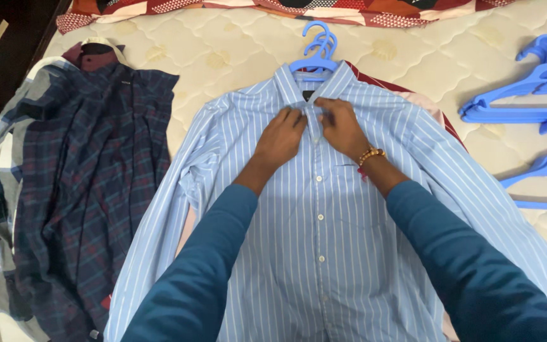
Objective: The person buttons a light blue striped shirt and places it on a hanger. Then, the person buttons a dark plaid shirt and places it on a hanger. Both shirts are laid out on a bed during the process.
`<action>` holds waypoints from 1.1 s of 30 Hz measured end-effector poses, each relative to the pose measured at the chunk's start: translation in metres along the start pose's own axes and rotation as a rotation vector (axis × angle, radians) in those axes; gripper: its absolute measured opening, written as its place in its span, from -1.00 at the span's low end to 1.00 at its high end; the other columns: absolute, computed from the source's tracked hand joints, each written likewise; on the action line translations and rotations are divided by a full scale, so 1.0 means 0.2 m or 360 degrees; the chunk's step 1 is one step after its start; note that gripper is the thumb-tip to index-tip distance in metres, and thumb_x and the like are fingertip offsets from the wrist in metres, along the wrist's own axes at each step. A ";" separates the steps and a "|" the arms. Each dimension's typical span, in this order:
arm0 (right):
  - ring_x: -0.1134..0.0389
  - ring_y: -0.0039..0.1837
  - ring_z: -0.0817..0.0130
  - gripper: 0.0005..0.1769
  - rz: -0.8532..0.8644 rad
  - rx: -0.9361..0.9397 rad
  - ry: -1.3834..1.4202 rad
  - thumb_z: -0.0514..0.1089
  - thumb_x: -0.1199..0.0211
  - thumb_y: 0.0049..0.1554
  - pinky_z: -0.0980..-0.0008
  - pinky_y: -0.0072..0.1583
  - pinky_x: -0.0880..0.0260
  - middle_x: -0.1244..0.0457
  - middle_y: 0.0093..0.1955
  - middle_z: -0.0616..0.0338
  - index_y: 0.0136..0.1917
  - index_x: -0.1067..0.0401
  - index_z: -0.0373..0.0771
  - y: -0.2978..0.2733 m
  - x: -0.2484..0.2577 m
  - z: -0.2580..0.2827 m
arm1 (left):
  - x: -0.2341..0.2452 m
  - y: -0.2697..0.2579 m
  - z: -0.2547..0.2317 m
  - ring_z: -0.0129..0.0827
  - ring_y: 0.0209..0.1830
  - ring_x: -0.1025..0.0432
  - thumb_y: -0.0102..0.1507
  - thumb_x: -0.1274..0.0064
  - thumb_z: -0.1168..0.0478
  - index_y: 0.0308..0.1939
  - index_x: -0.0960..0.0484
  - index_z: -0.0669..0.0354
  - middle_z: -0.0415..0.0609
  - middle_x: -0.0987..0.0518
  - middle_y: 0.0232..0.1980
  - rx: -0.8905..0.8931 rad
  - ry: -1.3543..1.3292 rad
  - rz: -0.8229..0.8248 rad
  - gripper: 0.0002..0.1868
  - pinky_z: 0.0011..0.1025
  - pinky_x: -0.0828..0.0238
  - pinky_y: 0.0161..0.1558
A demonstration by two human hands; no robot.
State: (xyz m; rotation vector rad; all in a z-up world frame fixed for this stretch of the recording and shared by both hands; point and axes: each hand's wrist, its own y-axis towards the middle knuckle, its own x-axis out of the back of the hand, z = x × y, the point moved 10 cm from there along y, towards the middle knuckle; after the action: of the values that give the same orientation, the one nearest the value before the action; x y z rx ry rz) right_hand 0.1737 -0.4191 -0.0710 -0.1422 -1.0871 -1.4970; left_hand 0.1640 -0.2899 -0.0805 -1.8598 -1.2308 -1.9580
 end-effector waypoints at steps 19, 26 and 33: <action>-0.16 0.39 -0.02 -0.63 0.0067 -0.0071 -0.0803 -0.16 -0.33 0.12 -0.04 0.37 -0.12 -0.22 0.33 0.05 0.21 -0.44 -0.17 -0.14 0.20 0.24 | -0.11 -0.05 0.02 -0.04 0.61 0.05 0.11 -0.02 0.47 0.50 -0.20 0.07 -0.04 -0.13 0.60 0.0394 -0.0073 0.0473 -0.15 -0.01 0.06 0.45; -0.16 0.39 -0.08 -0.51 0.0169 -0.0061 -0.0665 -0.01 -0.32 0.10 -0.10 0.35 -0.12 -0.19 0.39 -0.06 0.25 -0.41 -0.23 -0.54 0.34 0.45 | 0.26 -0.33 -0.10 0.06 0.57 -0.07 0.28 -0.02 0.17 0.38 -0.39 0.26 0.19 -0.29 0.50 0.0539 -0.0071 -0.0039 -0.42 0.10 0.07 0.44; -0.08 0.55 -0.25 -0.21 0.0008 -0.0139 -0.0943 0.26 -0.15 0.24 -0.10 0.51 -0.07 -0.06 0.57 -0.29 0.44 -0.26 -0.42 -0.89 0.63 0.49 | 0.66 -0.87 -0.03 0.13 0.57 -0.04 0.33 0.04 -0.19 0.40 -0.36 0.28 0.21 -0.22 0.53 0.0621 0.0443 -0.0117 -0.26 0.18 0.13 0.45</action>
State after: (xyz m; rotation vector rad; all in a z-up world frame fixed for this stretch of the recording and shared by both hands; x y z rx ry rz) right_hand -0.0571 -0.4714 -0.0307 -0.6822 -1.4815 -1.5375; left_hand 0.0238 -0.1287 -0.0380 -1.3251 -1.4760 -1.7742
